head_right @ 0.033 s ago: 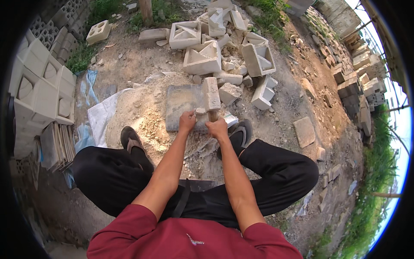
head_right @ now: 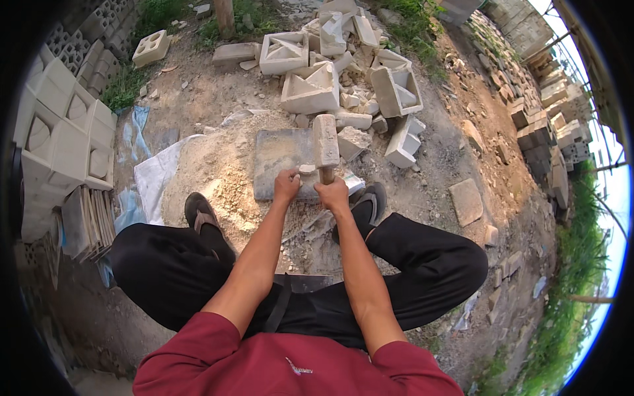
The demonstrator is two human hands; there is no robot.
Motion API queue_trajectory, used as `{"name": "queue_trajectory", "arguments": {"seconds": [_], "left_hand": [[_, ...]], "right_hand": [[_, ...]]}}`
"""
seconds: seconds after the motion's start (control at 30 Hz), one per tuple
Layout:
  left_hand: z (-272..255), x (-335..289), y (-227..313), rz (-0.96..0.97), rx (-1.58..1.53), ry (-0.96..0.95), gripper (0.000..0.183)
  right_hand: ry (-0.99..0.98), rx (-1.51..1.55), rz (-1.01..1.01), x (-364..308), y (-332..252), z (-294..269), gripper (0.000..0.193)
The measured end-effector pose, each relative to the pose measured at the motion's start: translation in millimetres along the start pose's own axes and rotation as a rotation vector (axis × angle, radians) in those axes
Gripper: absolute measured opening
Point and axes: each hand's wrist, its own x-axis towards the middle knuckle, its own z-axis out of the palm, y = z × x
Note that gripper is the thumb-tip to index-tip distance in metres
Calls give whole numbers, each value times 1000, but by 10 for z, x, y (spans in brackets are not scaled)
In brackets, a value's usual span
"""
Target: The person breaks concrete vent blocks into smaller pieces using a hammer while sitting on the ground in an outdoor construction area.
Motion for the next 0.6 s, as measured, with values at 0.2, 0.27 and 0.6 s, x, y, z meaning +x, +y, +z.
{"name": "queue_trajectory", "arguments": {"seconds": [0.2, 0.27, 0.6], "left_hand": [[-118, -112, 52, 177, 82, -10, 22], [-144, -113, 28, 193, 131, -8, 23], [-191, -103, 55, 102, 49, -214, 22]], "right_hand": [[-93, -113, 94, -13, 164, -2, 44], [-114, -180, 79, -56, 316, 50, 46], [-144, -145, 81, 30, 426, 97, 45]]}}
